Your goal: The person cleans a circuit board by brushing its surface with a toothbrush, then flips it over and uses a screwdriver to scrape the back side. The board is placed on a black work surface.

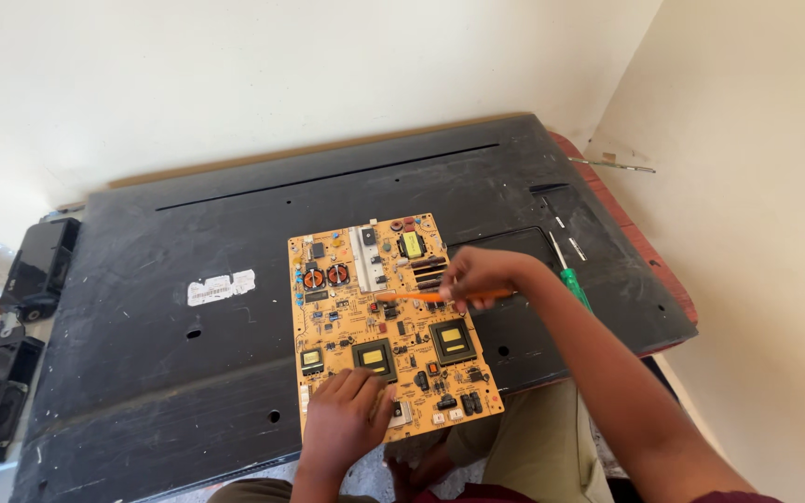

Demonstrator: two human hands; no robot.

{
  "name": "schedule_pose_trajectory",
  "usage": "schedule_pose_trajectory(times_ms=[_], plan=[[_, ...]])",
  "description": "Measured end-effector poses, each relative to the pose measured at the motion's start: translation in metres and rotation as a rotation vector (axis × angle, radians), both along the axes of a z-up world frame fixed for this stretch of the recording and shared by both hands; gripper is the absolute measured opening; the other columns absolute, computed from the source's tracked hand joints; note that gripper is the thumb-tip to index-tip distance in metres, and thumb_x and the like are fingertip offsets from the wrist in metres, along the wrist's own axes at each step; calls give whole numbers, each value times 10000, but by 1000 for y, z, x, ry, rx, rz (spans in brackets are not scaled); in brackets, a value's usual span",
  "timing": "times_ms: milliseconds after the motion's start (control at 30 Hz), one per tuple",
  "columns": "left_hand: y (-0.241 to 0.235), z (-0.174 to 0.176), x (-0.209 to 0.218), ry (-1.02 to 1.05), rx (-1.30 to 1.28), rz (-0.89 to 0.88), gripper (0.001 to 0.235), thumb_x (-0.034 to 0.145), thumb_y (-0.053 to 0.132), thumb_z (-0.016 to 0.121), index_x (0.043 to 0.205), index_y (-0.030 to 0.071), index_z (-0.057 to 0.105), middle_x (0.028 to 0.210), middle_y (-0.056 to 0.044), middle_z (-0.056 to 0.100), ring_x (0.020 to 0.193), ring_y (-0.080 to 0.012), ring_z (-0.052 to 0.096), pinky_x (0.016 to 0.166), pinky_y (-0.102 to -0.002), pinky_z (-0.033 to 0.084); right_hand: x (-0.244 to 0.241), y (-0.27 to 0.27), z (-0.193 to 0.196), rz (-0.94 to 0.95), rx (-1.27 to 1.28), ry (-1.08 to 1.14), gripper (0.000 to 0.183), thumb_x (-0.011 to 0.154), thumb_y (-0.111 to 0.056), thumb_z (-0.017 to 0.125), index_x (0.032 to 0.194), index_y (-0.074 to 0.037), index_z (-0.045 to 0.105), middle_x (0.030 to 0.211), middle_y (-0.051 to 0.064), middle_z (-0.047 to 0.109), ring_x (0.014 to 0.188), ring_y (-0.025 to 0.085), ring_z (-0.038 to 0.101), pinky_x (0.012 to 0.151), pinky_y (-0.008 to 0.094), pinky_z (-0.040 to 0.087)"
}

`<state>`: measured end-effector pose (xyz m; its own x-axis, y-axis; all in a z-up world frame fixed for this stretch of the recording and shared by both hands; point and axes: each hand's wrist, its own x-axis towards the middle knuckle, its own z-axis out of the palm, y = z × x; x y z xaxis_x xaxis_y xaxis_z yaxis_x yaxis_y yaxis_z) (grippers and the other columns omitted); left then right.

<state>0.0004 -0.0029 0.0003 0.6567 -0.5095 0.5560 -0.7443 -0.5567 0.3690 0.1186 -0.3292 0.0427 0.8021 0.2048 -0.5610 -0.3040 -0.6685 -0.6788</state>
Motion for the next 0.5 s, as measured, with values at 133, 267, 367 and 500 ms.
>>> schedule_pose_trajectory(times_ms=[133,267,367,500], plan=[[0,-1,4,36,30,-7,342,862,268,728,1124,49,706,1231,-126,668,1205,-319,592,1006,-474,441,-18,-27,2,-44,6,-16,229,913,-266,744,971,-51,796,671,26,710,498,75,562,462,236,438],[-2,2,9,97,69,21,421,827,256,737,1198,61,699,1327,-119,638,1330,-327,529,1103,-493,377,-40,-41,1,212,12,173,225,906,-269,762,1012,-74,800,723,-2,758,513,63,583,489,225,452],[-2,3,11,135,76,8,466,782,258,757,1204,77,681,1338,-145,636,1334,-349,507,1125,-515,321,-60,-38,-5,-223,63,-113,233,924,-277,725,985,-59,781,706,47,728,493,88,563,473,252,456],[1,4,12,271,8,15,552,831,219,708,1342,44,593,1316,-168,641,1342,-343,530,1182,-494,300,-99,-18,-9,126,75,73,177,868,-208,691,978,-110,788,748,20,776,510,88,630,479,258,491]])
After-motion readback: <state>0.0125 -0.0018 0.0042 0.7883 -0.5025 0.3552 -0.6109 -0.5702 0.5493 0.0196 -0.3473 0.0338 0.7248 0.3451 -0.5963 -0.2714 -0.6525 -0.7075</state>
